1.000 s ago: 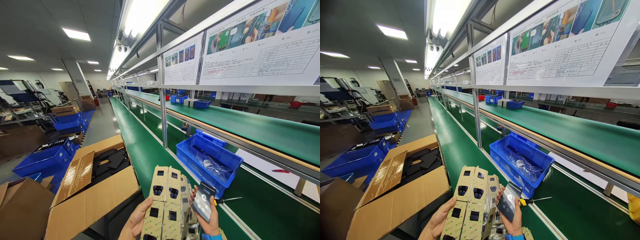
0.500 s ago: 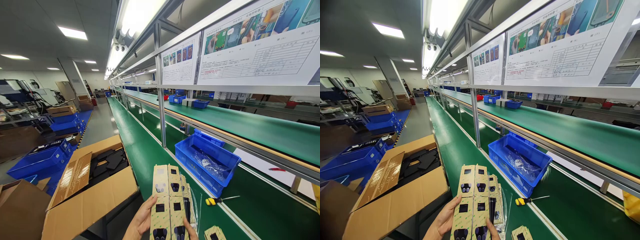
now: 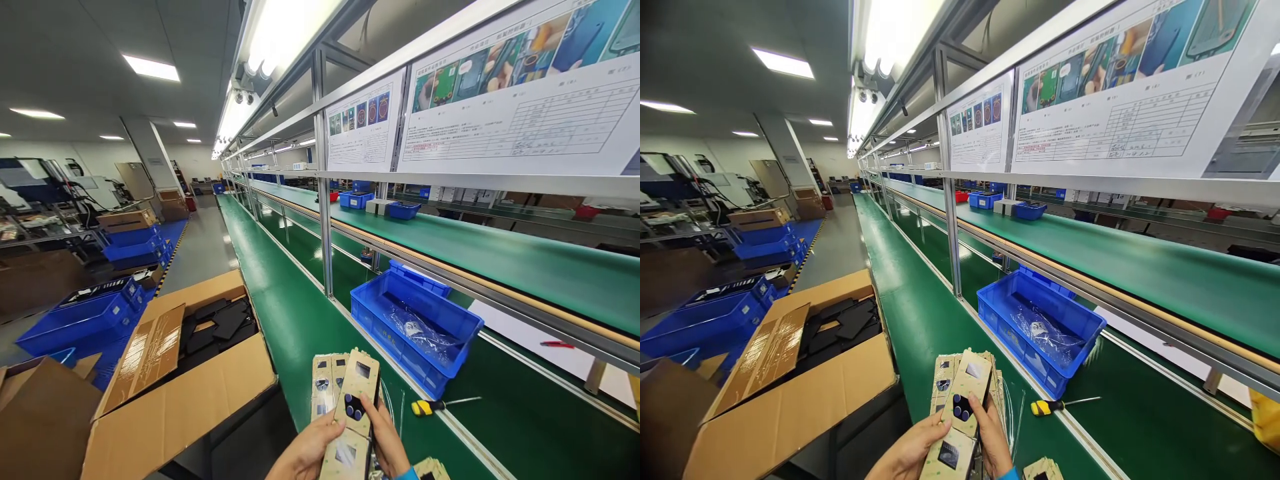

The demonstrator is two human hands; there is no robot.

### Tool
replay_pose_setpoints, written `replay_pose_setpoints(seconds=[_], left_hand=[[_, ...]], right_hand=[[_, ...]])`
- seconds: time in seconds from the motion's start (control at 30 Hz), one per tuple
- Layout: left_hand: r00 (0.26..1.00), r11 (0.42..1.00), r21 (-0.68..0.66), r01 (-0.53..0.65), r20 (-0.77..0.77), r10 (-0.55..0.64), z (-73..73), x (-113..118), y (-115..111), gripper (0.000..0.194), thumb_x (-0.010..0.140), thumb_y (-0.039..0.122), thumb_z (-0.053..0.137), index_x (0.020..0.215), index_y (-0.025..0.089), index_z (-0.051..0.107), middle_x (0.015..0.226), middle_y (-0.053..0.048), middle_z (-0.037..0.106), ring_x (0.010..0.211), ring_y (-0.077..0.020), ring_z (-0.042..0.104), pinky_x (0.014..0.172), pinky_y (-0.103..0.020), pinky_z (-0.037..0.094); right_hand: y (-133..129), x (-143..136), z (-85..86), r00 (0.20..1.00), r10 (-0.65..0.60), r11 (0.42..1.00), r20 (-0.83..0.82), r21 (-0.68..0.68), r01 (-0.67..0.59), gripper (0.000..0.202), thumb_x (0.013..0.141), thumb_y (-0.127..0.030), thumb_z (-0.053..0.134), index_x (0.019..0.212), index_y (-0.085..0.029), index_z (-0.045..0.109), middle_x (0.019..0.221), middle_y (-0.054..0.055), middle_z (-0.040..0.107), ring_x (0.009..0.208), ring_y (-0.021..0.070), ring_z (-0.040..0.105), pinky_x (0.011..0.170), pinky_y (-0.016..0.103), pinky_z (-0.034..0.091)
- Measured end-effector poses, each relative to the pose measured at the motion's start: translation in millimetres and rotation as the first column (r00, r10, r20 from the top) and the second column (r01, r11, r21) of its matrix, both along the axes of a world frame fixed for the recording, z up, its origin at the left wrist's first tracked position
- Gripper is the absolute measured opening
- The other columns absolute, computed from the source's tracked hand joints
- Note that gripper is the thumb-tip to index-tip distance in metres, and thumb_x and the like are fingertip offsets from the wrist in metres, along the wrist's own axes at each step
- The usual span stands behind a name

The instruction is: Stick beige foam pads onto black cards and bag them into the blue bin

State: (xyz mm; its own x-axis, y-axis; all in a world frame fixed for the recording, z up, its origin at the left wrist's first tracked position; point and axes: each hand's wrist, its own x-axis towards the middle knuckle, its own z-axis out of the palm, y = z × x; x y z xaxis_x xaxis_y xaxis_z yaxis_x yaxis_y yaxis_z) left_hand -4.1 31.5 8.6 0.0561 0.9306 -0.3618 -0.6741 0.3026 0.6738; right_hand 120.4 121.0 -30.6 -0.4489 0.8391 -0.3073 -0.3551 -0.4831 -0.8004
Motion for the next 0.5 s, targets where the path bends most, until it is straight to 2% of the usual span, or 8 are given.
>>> replay_pose_setpoints(seconds=[0.1,0.2,0.3,0.37,0.43,0.5], left_hand=[[0.999,1.000,-0.009,-0.030,0.036,0.030,-2.3,1,2,0.033,0.080,0.026,0.072,0.108,0.010,0.068,0.100,-0.015,0.078,0.092,-0.0273,0.073,0.089,-0.036,0.054],[0.995,0.994,-0.037,-0.099,0.012,0.099,4.6,-16,-1,0.032,0.083,0.026,0.068,0.110,0.008,0.067,0.101,-0.017,0.077,0.093,-0.0284,0.073,0.088,-0.037,0.055],[0.979,0.980,-0.032,-0.197,0.045,0.198,14.2,-36,-5,0.033,0.085,0.025,0.066,0.115,0.010,0.065,0.107,-0.016,0.076,0.102,-0.0290,0.071,0.096,-0.040,0.052],[0.965,0.969,-0.028,-0.247,0.087,0.248,18.3,-43,-6,0.036,0.086,0.025,0.065,0.119,0.010,0.063,0.109,-0.015,0.076,0.108,-0.0289,0.069,0.103,-0.041,0.048],[0.955,0.959,-0.021,-0.282,0.091,0.283,19.4,-41,-4,0.039,0.087,0.026,0.064,0.123,0.011,0.060,0.108,-0.014,0.076,0.109,-0.0283,0.068,0.106,-0.042,0.046],[0.952,0.954,-0.016,-0.298,0.067,0.298,18.4,-31,1,0.038,0.089,0.026,0.061,0.124,0.011,0.059,0.106,-0.014,0.077,0.104,-0.0280,0.070,0.104,-0.044,0.047]], right_hand=[[1,2,11.1,0.983,0.053,0.971,-0.176,-0.220,-0.091,0.057,0.055,-0.050,0.086,0.099,-0.018,0.070,0.100,0.011,0.076,0.110,0.0349,0.064,0.093,0.048,0.053],[15,22,5.9,0.974,-0.067,0.940,-0.218,-0.340,-0.012,0.046,0.047,-0.041,0.087,0.084,-0.019,0.072,0.085,0.009,0.077,0.104,0.0371,0.067,0.087,0.050,0.056],[26,44,-10.7,0.968,-0.189,0.958,-0.163,-0.247,0.145,0.056,0.042,-0.031,0.085,0.094,-0.022,0.070,0.089,0.004,0.077,0.105,0.0339,0.066,0.088,0.045,0.055],[23,50,-25.2,0.976,-0.217,0.972,0.022,-0.087,0.218,0.064,0.044,-0.036,0.087,0.103,-0.022,0.066,0.097,0.005,0.076,0.108,0.0334,0.064,0.087,0.043,0.054],[9,47,-39.3,0.965,-0.163,0.987,0.207,0.040,0.158,0.067,0.050,-0.049,0.086,0.107,-0.021,0.065,0.106,0.009,0.074,0.111,0.0355,0.061,0.086,0.045,0.052],[-11,38,-51.1,0.974,-0.010,0.999,0.225,0.034,0.002,0.066,0.056,-0.057,0.083,0.109,-0.022,0.067,0.115,0.012,0.071,0.118,0.0373,0.058,0.091,0.048,0.050]])
